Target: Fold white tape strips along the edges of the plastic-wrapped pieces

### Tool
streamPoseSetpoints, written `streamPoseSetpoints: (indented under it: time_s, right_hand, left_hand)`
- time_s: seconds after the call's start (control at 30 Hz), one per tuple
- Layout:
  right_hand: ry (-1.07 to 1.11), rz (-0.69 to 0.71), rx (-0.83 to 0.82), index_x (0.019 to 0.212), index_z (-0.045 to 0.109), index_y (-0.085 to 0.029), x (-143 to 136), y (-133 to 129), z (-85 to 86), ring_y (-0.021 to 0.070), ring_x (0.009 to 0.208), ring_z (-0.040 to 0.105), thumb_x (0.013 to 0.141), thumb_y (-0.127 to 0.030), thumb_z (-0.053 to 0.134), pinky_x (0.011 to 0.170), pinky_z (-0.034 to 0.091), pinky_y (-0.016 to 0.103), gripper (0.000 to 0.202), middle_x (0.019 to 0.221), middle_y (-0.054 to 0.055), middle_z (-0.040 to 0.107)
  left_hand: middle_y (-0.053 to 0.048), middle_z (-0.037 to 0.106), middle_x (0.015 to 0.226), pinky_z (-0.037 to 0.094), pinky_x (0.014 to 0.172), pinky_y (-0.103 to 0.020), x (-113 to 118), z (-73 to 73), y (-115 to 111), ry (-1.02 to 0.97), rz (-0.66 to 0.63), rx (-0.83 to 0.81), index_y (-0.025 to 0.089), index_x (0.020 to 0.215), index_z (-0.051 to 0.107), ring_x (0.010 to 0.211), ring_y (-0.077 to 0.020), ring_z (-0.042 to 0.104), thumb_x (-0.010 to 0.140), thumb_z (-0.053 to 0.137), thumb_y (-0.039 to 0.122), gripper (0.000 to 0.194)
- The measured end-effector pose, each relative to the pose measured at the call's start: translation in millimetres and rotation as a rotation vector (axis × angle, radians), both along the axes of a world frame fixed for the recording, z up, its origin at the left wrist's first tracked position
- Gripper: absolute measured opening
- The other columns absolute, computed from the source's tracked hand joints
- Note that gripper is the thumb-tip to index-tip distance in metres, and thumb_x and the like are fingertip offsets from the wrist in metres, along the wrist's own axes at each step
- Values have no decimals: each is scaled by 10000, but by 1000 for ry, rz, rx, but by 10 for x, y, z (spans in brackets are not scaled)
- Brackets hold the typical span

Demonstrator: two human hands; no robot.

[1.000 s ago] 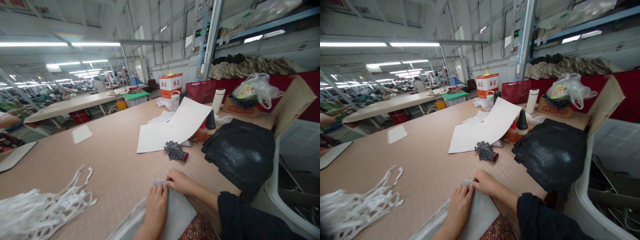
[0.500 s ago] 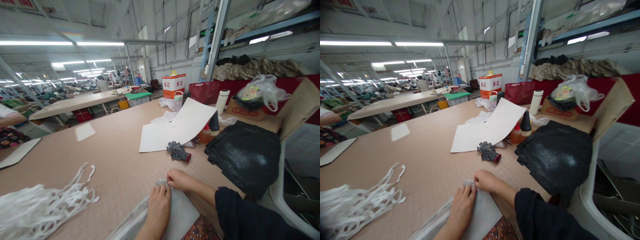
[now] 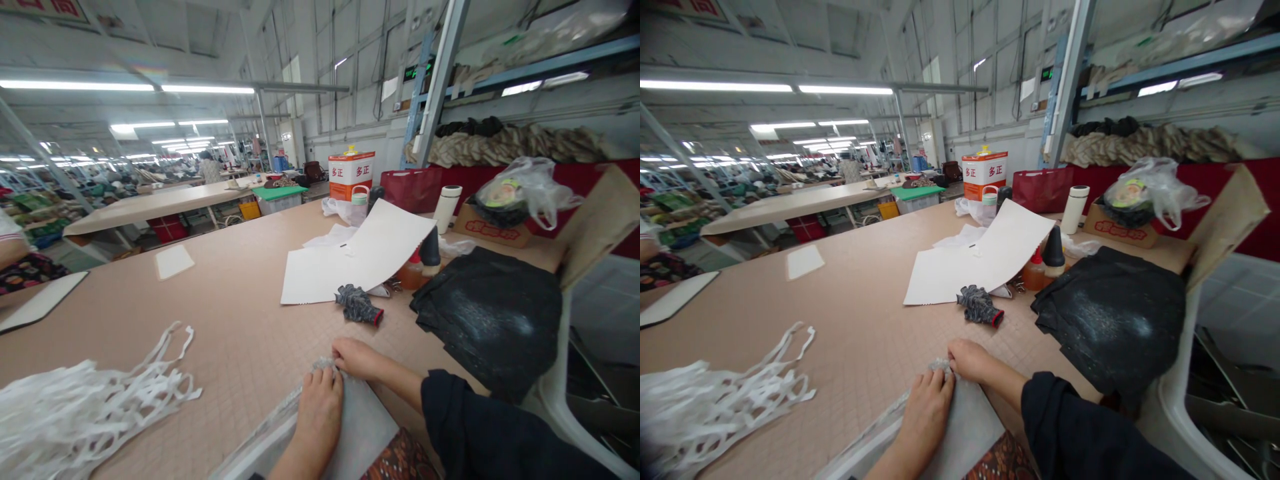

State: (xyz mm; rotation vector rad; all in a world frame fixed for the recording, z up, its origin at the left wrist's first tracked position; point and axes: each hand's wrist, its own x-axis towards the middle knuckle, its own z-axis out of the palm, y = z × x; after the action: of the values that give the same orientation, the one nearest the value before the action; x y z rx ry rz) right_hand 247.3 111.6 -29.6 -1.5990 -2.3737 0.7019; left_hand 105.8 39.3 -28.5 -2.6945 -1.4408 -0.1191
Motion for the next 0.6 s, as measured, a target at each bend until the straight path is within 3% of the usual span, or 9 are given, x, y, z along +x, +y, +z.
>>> streamPoseSetpoints:
  time_s: [0.17,0.27,0.43,0.6]
  right_hand:
    - [70,-39,93,808,585,-151,-21,-148,49,153,817,526,713,-45,404,715,377,243,231,840,56,614]
    - [184,9,141,837,591,-162,-5,-306,11,153,865,523,755,-50,366,774,386,253,265,880,59,607]
    - [301,90,136,869,612,-149,59,-433,-56,160,857,539,734,-36,379,780,410,260,293,874,64,618]
    - [155,217,239,940,599,-183,43,-549,-6,178,900,507,786,-61,380,802,407,298,294,936,56,608]
  left_hand:
    - [-66,553,954,395,731,-367,-1,-41,-15,-40,33,10,170,1069,518,852,-220,498,828,394,106,279]
    - [-57,556,970,409,737,-353,-42,-59,4,-134,57,-15,195,1067,526,872,-212,506,829,397,110,284]
    - [-25,581,883,422,748,-268,-180,-19,16,-314,162,-163,199,858,610,864,-166,529,834,404,138,216]
    - [-47,584,956,448,739,-312,-209,7,-56,-107,40,-111,176,1007,569,861,-191,525,822,401,82,267]
